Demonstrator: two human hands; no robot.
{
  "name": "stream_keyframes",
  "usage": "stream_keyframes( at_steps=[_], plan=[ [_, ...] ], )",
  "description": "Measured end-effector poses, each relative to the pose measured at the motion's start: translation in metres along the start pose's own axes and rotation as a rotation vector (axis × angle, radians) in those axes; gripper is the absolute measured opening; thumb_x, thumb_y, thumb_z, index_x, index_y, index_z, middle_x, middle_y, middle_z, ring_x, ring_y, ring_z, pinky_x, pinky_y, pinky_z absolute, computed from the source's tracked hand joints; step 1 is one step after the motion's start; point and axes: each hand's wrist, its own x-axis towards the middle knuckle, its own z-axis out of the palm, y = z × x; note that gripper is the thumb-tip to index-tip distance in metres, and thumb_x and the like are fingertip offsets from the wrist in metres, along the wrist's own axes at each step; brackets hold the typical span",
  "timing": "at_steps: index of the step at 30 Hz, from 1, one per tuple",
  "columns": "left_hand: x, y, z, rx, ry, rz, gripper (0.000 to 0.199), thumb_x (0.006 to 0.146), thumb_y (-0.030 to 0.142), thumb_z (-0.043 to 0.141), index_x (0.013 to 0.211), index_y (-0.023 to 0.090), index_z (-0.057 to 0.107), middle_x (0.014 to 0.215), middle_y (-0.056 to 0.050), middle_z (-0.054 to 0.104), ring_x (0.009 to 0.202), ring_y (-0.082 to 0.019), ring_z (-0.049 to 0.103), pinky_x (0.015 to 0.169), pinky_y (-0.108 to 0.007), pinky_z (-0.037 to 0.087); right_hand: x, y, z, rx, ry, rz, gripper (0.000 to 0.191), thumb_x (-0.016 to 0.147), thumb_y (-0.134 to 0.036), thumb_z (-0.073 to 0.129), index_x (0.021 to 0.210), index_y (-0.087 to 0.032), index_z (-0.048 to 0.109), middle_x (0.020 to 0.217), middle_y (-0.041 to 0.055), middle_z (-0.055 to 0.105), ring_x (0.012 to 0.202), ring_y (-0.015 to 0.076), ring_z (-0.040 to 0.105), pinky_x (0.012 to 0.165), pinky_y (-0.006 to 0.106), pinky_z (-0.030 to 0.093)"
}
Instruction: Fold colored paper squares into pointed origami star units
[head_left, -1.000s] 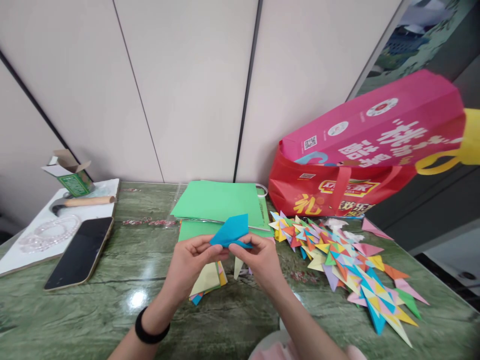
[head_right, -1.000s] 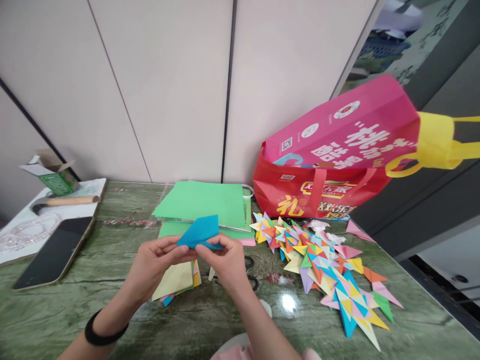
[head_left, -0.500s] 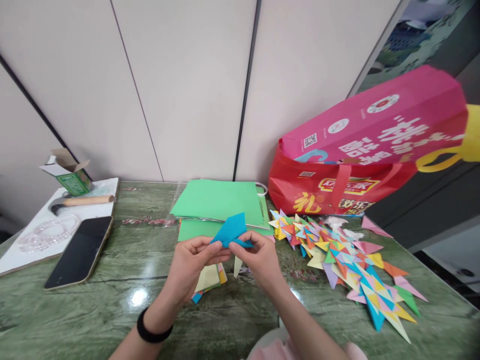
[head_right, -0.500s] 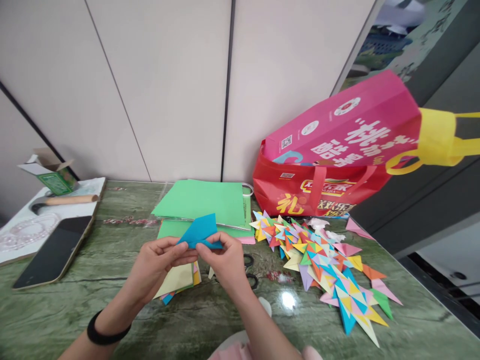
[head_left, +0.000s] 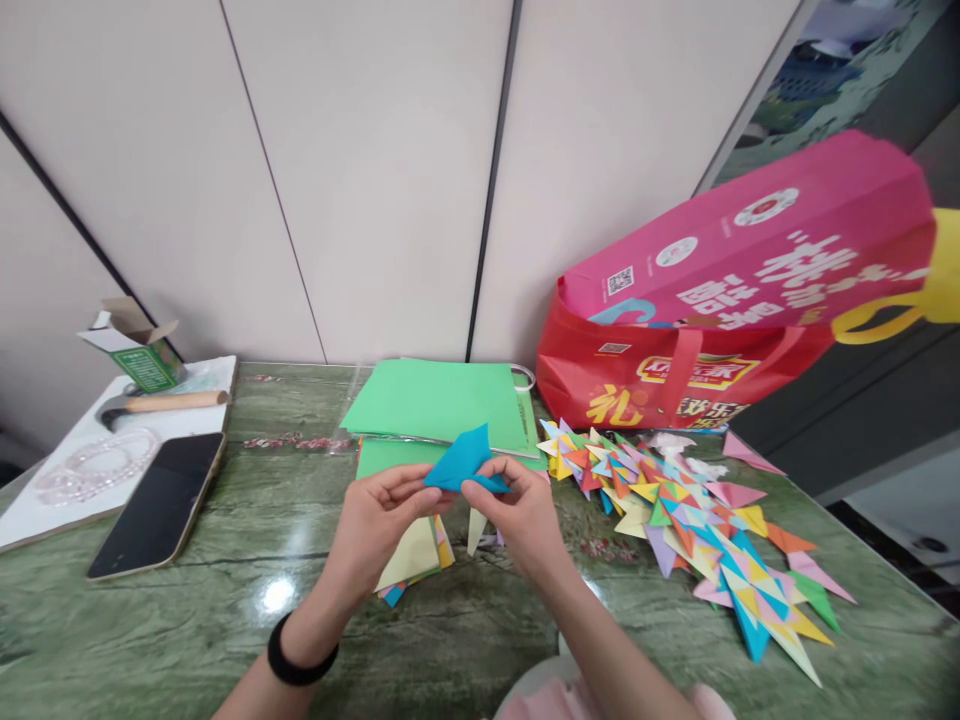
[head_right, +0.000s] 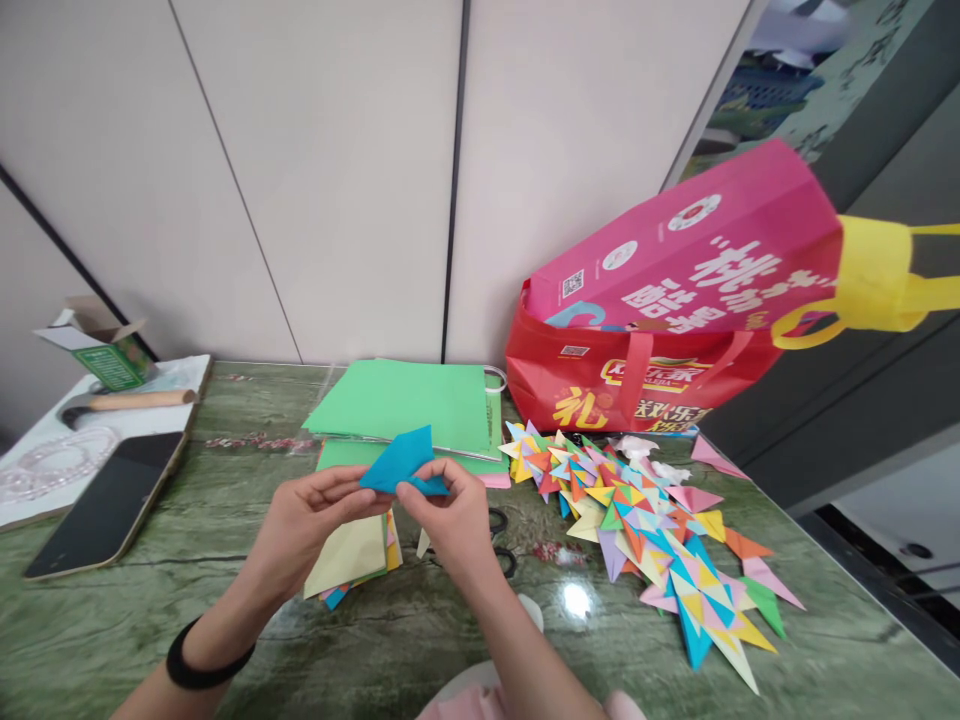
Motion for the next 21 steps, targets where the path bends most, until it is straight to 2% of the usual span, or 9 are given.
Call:
stream_keyframes(
  at_steps=[2, 4, 9, 15, 21],
  plan=[
    [0.0001, 0.0031, -0.0016, 0.028, 0.024, 0.041, 0.035, 0.058, 0.021, 0.076, 0.091, 0.016, 0.064, 0.080, -0.005, 0.075, 0.073, -0.023, 0.070, 0.074, -0.034, 0.056, 0.0006, 0.0022, -0.0006, 0.031, -0.011, 0.016, 0.021, 0.063, -0.030, 0.069, 0.065, -0.017, 0.053, 0.056, -0.0041, 0.049, 0.048, 0.0077, 0.040, 0.046, 0.019, 0.034],
    [-0.0002, 0.0058, -0.0029, 0.061, 0.031, 0.085, 0.032, 0.060, 0.022, 0.075, 0.089, 0.018, 0.063, 0.080, -0.004, 0.074, 0.074, -0.022, 0.070, 0.073, -0.032, 0.055, 0.0012, 0.0042, -0.0010, 0.066, -0.015, 0.036, 0.022, 0.063, -0.031, 0.070, 0.065, -0.016, 0.053, 0.056, -0.0045, 0.049, 0.048, 0.0075, 0.041, 0.046, 0.019, 0.033],
    [-0.0006, 0.0054, -0.0042, 0.221, 0.090, 0.179, 0.010, 0.059, 0.022, 0.074, 0.065, 0.017, 0.068, 0.069, -0.003, 0.073, 0.070, -0.022, 0.069, 0.068, -0.027, 0.055, 0.0017, 0.0063, -0.0008, 0.144, -0.024, 0.083, 0.025, 0.061, -0.033, 0.072, 0.066, -0.016, 0.054, 0.052, -0.0052, 0.051, 0.047, 0.0081, 0.044, 0.046, 0.020, 0.034],
    [-0.0016, 0.0031, -0.0027, 0.253, 0.157, 0.175, 0.007, 0.057, 0.021, 0.074, 0.062, 0.017, 0.071, 0.066, -0.003, 0.073, 0.065, -0.021, 0.068, 0.063, -0.027, 0.055, 0.0013, 0.0072, 0.0007, 0.232, -0.072, 0.131, 0.025, 0.061, -0.034, 0.073, 0.067, -0.017, 0.055, 0.055, -0.0024, 0.060, 0.051, 0.0122, 0.057, 0.054, 0.024, 0.045],
    [-0.0032, 0.0033, -0.0019, 0.239, 0.167, 0.157, 0.010, 0.056, 0.021, 0.076, 0.063, 0.016, 0.072, 0.066, -0.004, 0.074, 0.066, -0.022, 0.069, 0.065, -0.028, 0.056, 0.0002, 0.0048, 0.0012, 0.244, -0.041, 0.133, 0.024, 0.060, -0.031, 0.074, 0.066, -0.018, 0.055, 0.056, -0.0017, 0.063, 0.054, 0.0135, 0.060, 0.056, 0.024, 0.047]
  ],
)
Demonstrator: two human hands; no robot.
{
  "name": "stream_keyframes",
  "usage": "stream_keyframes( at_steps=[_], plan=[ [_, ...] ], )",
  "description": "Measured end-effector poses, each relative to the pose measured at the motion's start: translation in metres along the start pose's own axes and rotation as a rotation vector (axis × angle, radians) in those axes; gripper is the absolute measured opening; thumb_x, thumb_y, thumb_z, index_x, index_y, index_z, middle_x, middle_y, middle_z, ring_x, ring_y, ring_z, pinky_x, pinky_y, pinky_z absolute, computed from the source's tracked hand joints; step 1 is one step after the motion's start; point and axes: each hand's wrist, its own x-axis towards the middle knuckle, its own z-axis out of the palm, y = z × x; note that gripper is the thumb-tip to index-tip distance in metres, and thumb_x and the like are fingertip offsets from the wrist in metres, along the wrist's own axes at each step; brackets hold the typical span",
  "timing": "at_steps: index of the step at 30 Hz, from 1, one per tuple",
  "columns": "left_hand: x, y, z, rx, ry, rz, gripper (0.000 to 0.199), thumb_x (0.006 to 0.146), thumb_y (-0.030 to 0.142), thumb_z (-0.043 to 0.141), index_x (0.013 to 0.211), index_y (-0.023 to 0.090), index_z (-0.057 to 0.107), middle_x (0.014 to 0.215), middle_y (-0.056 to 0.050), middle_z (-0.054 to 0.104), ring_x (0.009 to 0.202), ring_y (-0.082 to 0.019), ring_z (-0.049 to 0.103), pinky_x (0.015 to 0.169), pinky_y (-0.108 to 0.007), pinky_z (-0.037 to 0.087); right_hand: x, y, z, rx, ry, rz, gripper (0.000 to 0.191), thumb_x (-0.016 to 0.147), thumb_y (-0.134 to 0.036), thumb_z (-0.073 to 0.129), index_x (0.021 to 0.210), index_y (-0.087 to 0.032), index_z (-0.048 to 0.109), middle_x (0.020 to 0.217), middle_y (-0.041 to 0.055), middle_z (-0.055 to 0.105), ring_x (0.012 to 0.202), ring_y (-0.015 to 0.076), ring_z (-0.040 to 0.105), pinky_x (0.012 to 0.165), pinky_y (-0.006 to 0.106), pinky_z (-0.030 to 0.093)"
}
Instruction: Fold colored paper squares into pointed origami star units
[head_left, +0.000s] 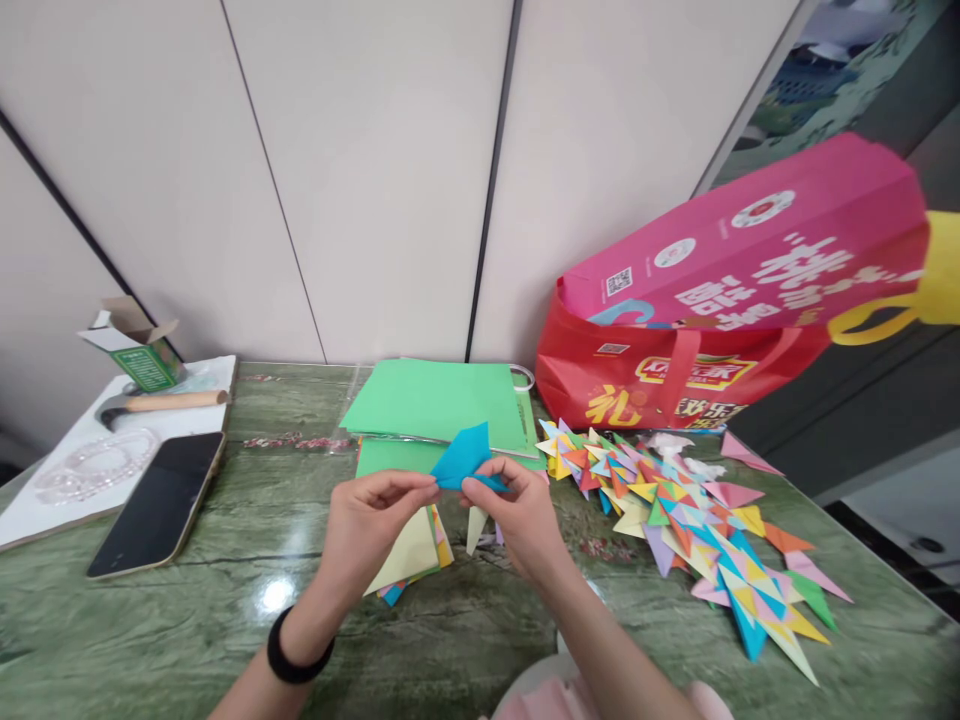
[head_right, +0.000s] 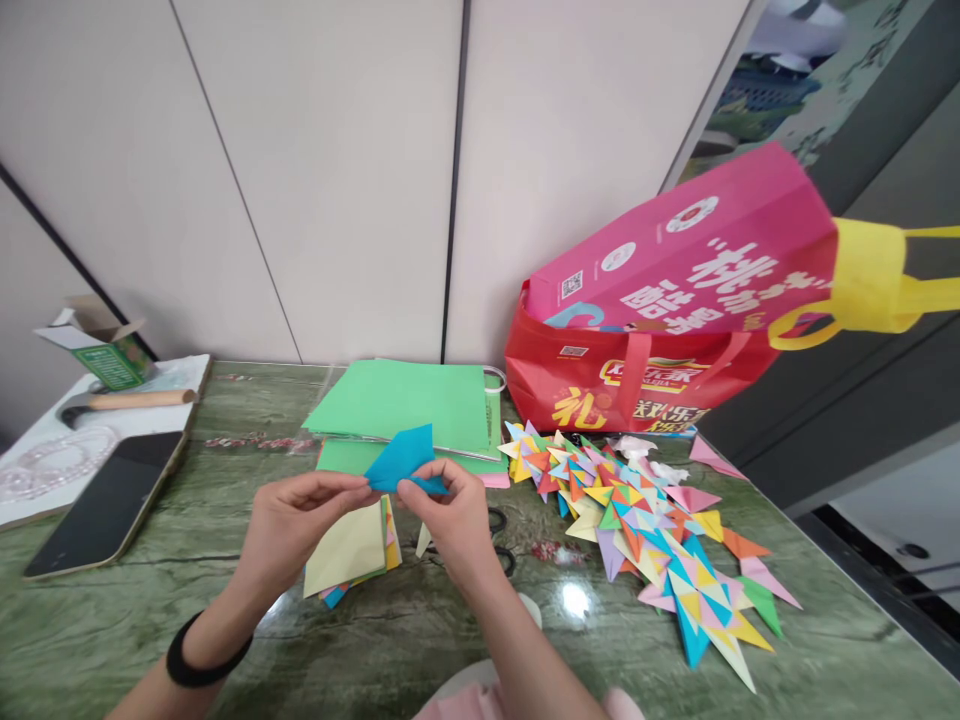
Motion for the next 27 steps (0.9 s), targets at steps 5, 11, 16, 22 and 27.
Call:
stream_keyframes(
  at_steps=[5, 11, 16, 22, 27],
  plan=[
    [-0.0013, -0.0036, 0.0013, -0.200, -0.073, -0.044, 0.012, 0.060, 0.021, 0.075, 0.067, 0.015, 0.068, 0.065, -0.002, 0.073, 0.067, -0.021, 0.070, 0.069, -0.028, 0.057, -0.0019, -0.0026, 0.0010, -0.077, 0.041, -0.055, 0.024, 0.061, -0.032, 0.073, 0.066, -0.018, 0.055, 0.057, -0.0019, 0.061, 0.054, 0.0143, 0.061, 0.054, 0.024, 0.047],
    [0.0020, -0.0020, 0.0000, -0.275, -0.179, -0.127, 0.035, 0.060, 0.019, 0.076, 0.092, 0.016, 0.062, 0.075, -0.003, 0.074, 0.071, -0.019, 0.070, 0.070, -0.027, 0.056, -0.0035, -0.0060, 0.0005, -0.222, 0.058, -0.115, 0.021, 0.063, -0.031, 0.070, 0.066, -0.017, 0.054, 0.060, -0.0017, 0.058, 0.055, 0.0132, 0.059, 0.051, 0.022, 0.046],
    [0.0024, -0.0031, -0.0009, -0.216, -0.228, -0.215, 0.032, 0.057, 0.017, 0.078, 0.086, 0.014, 0.066, 0.076, -0.004, 0.075, 0.066, -0.017, 0.069, 0.064, -0.023, 0.056, -0.0046, -0.0056, 0.0007, -0.331, 0.010, -0.172, 0.018, 0.064, -0.029, 0.067, 0.065, -0.017, 0.054, 0.061, -0.0015, 0.058, 0.057, 0.0127, 0.057, 0.051, 0.021, 0.047],
    [0.0026, -0.0029, 0.0022, -0.228, -0.205, -0.239, 0.022, 0.055, 0.020, 0.078, 0.073, 0.012, 0.069, 0.068, -0.004, 0.074, 0.063, -0.018, 0.069, 0.064, -0.025, 0.057, -0.0060, -0.0063, 0.0028, -0.346, 0.003, -0.196, 0.014, 0.065, -0.025, 0.066, 0.066, -0.017, 0.054, 0.062, -0.0019, 0.056, 0.054, 0.0099, 0.052, 0.049, 0.019, 0.046],
    [0.0019, -0.0007, 0.0024, -0.258, -0.176, -0.247, 0.020, 0.054, 0.020, 0.079, 0.068, 0.012, 0.069, 0.066, -0.004, 0.074, 0.061, -0.018, 0.069, 0.063, -0.026, 0.057, -0.0054, -0.0054, 0.0033, -0.281, 0.004, -0.157, 0.018, 0.064, -0.025, 0.067, 0.072, -0.017, 0.053, 0.064, -0.0029, 0.052, 0.051, 0.0080, 0.046, 0.045, 0.018, 0.041]
  ],
)
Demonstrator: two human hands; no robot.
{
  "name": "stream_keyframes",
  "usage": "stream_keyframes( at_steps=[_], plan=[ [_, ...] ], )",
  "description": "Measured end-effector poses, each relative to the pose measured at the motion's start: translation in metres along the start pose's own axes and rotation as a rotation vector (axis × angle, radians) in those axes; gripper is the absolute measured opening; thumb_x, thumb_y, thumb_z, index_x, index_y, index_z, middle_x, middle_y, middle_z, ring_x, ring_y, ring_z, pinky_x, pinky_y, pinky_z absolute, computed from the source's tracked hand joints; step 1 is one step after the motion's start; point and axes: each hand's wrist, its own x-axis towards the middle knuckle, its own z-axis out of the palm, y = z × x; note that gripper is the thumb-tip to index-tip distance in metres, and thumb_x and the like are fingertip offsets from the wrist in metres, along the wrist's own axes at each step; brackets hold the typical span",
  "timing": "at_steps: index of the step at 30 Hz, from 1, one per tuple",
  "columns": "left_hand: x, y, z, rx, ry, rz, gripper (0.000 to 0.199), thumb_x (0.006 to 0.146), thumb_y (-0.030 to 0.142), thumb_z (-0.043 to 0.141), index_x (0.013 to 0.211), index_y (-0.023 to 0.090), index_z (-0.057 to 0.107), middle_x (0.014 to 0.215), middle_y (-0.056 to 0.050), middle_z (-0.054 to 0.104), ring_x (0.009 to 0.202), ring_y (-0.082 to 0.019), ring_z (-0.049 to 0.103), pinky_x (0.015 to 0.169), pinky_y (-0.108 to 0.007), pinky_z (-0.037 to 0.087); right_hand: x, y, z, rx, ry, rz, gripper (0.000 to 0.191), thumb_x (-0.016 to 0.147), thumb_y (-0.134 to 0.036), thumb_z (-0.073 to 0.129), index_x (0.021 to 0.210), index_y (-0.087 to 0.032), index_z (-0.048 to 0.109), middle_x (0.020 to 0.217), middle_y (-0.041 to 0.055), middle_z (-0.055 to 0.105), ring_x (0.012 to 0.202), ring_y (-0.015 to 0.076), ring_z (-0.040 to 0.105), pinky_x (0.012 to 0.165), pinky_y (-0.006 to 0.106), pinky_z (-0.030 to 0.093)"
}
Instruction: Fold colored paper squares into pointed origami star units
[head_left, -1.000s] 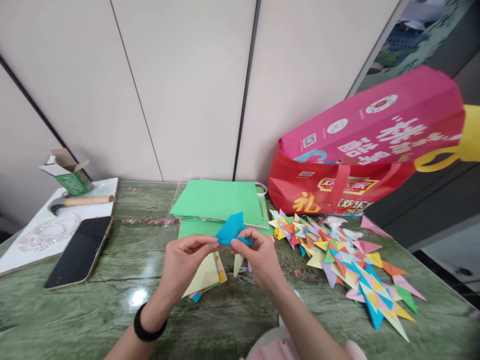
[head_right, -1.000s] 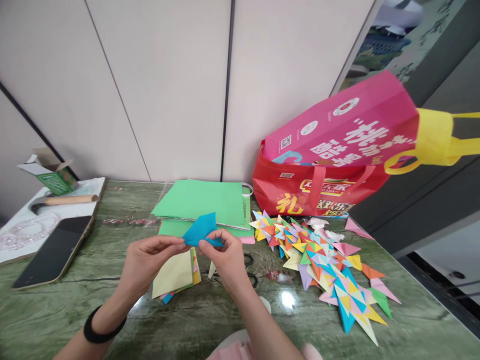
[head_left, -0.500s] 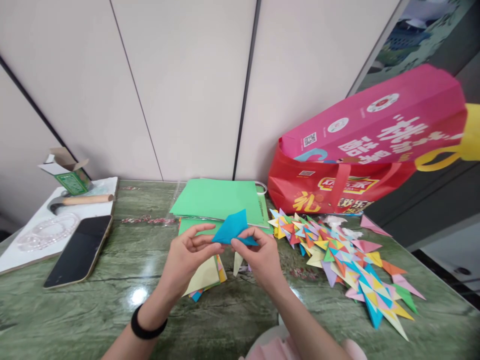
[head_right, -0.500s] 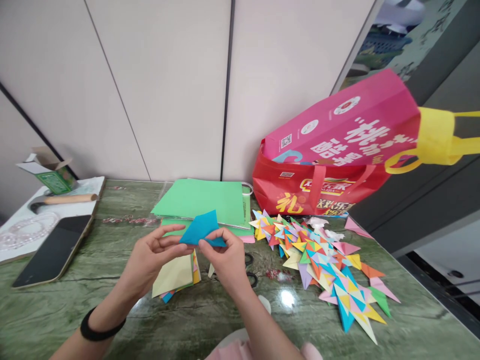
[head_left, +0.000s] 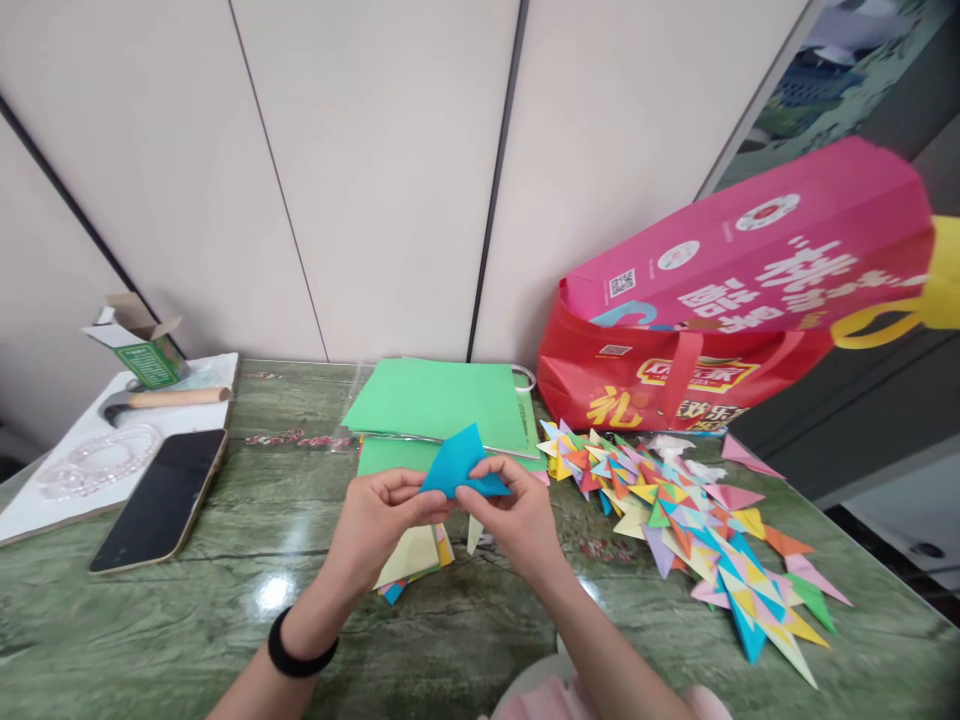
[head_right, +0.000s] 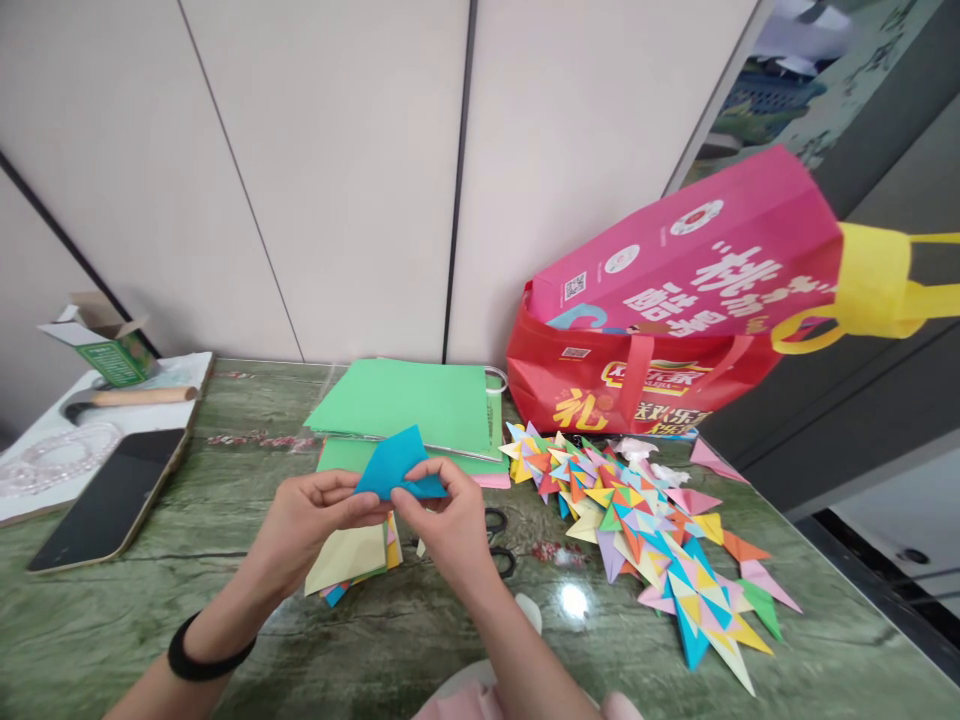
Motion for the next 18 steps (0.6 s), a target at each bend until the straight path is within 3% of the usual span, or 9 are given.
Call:
stream_keyframes(
  at_steps=[6, 18],
  plan=[
    [-0.0005, -0.0016, 0.0011, -0.029, 0.010, -0.001, 0.021, 0.054, 0.022, 0.079, 0.069, 0.013, 0.068, 0.066, -0.004, 0.074, 0.060, -0.017, 0.069, 0.062, -0.025, 0.057, 0.0018, 0.0036, 0.0007, 0.145, 0.006, 0.000, 0.028, 0.062, -0.022, 0.070, 0.081, -0.019, 0.050, 0.073, -0.0027, 0.054, 0.056, 0.0082, 0.048, 0.049, 0.018, 0.041],
    [-0.0014, -0.0029, 0.0023, -0.024, -0.010, 0.021, 0.021, 0.058, 0.022, 0.077, 0.074, 0.011, 0.069, 0.070, -0.007, 0.074, 0.064, -0.020, 0.070, 0.065, -0.027, 0.057, 0.0020, -0.0003, 0.0002, 0.245, -0.003, 0.076, 0.047, 0.061, -0.023, 0.074, 0.098, -0.021, 0.044, 0.066, -0.0044, 0.063, 0.051, 0.0103, 0.056, 0.048, 0.020, 0.046]
  ],
)
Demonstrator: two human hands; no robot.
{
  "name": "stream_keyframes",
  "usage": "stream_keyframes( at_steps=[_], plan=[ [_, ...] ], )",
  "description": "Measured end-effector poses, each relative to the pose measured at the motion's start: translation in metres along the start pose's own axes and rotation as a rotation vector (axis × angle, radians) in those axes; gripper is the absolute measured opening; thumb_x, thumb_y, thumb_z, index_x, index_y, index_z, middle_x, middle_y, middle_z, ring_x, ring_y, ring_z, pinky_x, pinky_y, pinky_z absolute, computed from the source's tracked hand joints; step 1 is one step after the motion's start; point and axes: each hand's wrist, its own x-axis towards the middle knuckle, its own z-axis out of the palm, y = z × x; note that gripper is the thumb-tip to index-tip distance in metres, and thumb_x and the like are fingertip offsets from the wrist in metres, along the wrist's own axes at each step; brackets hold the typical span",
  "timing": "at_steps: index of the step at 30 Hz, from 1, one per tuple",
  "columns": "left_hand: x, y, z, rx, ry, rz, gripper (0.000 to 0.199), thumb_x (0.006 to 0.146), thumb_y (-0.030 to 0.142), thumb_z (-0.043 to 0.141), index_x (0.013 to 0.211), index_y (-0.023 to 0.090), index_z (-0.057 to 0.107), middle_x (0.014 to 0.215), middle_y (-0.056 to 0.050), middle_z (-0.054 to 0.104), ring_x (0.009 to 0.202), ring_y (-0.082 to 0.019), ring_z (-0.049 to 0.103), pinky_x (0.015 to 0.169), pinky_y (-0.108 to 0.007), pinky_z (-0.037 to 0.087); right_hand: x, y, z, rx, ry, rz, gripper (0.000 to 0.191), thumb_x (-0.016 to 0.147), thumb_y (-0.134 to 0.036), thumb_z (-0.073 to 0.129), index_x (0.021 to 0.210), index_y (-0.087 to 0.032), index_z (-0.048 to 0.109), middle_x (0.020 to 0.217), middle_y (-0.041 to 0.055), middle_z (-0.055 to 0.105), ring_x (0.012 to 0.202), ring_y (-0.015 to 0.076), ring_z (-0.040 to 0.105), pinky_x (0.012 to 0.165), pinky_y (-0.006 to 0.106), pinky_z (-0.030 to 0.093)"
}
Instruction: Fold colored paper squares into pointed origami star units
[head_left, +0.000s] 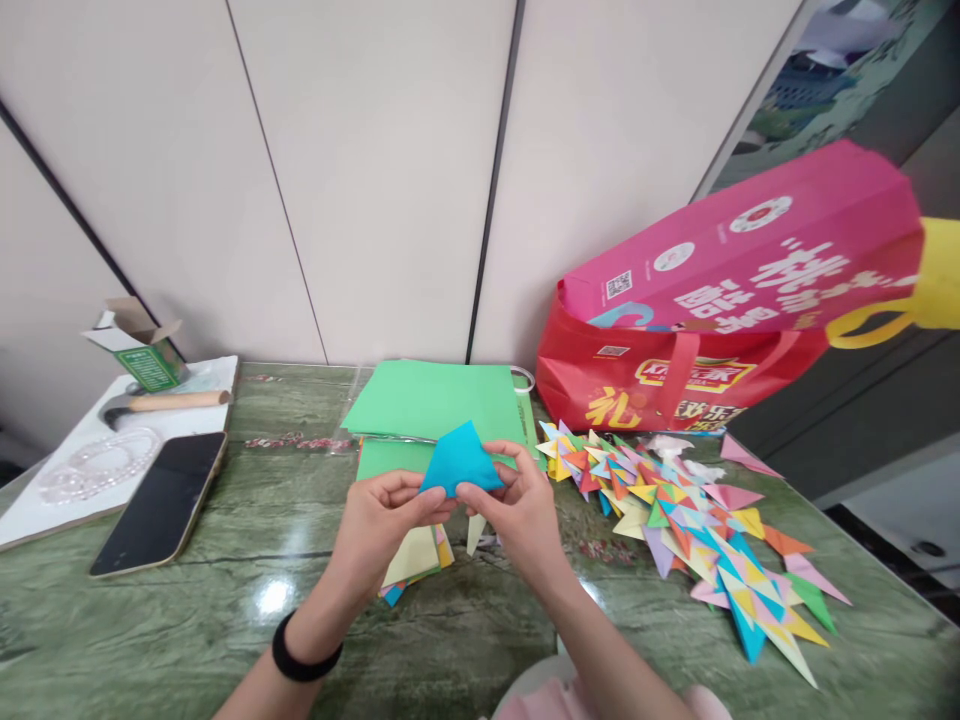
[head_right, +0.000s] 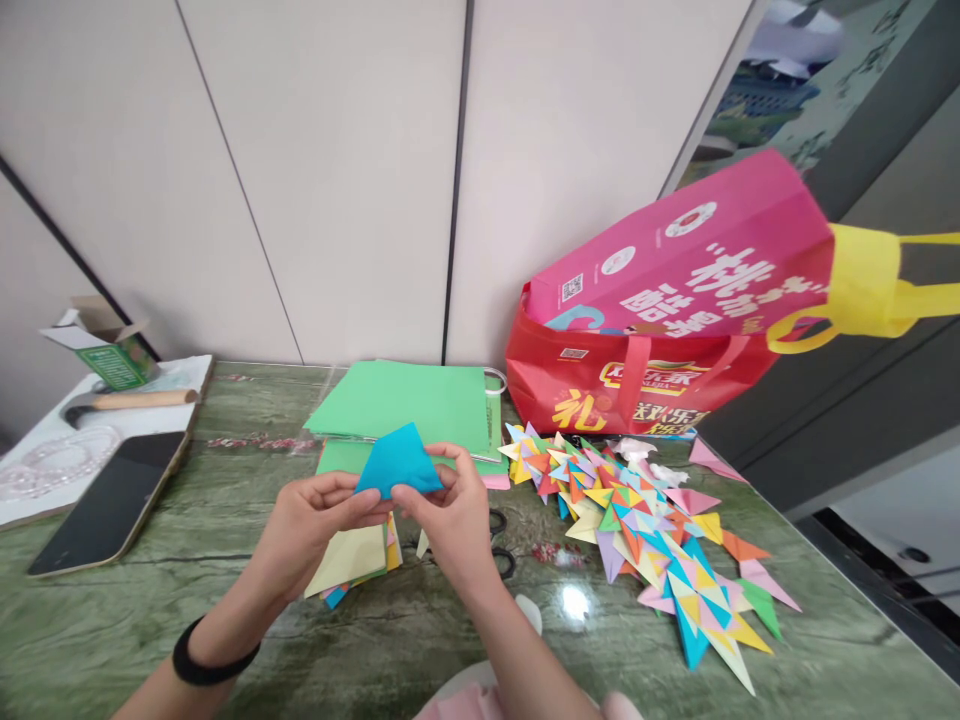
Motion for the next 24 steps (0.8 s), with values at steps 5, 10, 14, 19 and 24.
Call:
stream_keyframes(
  at_steps=[5, 10, 14, 19, 24],
  plan=[
    [-0.0003, -0.0005, 0.0011, 0.024, 0.008, 0.006, 0.022, 0.058, 0.024, 0.077, 0.073, 0.011, 0.068, 0.070, -0.007, 0.074, 0.063, -0.020, 0.070, 0.064, -0.027, 0.057, 0.0014, -0.0013, -0.0016, 0.023, 0.005, 0.045, 0.053, 0.059, -0.023, 0.075, 0.101, -0.021, 0.043, 0.066, -0.0039, 0.065, 0.047, 0.0098, 0.056, 0.047, 0.020, 0.046],
    [-0.0002, -0.0010, 0.0006, 0.070, 0.035, 0.025, 0.023, 0.057, 0.026, 0.078, 0.073, 0.012, 0.069, 0.069, -0.008, 0.074, 0.063, -0.020, 0.070, 0.064, -0.027, 0.056, 0.0023, -0.0010, -0.0030, -0.036, -0.030, 0.080, 0.051, 0.060, -0.024, 0.074, 0.102, -0.018, 0.046, 0.070, -0.0015, 0.066, 0.052, 0.0121, 0.060, 0.050, 0.023, 0.049],
    [0.0001, -0.0017, -0.0010, 0.130, 0.054, 0.028, 0.023, 0.055, 0.026, 0.078, 0.071, 0.012, 0.068, 0.068, -0.007, 0.074, 0.063, -0.021, 0.069, 0.061, -0.026, 0.056, 0.0027, 0.0026, -0.0037, -0.125, -0.087, 0.047, 0.056, 0.059, -0.022, 0.073, 0.107, -0.018, 0.044, 0.079, 0.0013, 0.067, 0.064, 0.0156, 0.063, 0.057, 0.026, 0.052],
    [0.0011, -0.0036, -0.0011, 0.185, 0.044, 0.028, 0.021, 0.056, 0.025, 0.078, 0.070, 0.012, 0.068, 0.069, -0.008, 0.074, 0.065, -0.022, 0.070, 0.060, -0.026, 0.055, 0.0007, 0.0018, -0.0023, -0.237, -0.056, 0.010, 0.051, 0.060, -0.020, 0.070, 0.104, -0.018, 0.046, 0.074, 0.0007, 0.065, 0.063, 0.0163, 0.062, 0.053, 0.025, 0.051],
    [0.0020, -0.0049, -0.0020, 0.165, 0.033, 0.023, 0.019, 0.055, 0.024, 0.078, 0.069, 0.013, 0.068, 0.068, -0.007, 0.074, 0.067, -0.023, 0.070, 0.062, -0.027, 0.055, -0.0005, 0.0005, -0.0020, -0.259, -0.037, 0.003, 0.048, 0.059, -0.017, 0.068, 0.102, -0.019, 0.046, 0.069, -0.0009, 0.064, 0.057, 0.0154, 0.060, 0.049, 0.024, 0.050]
  ],
)
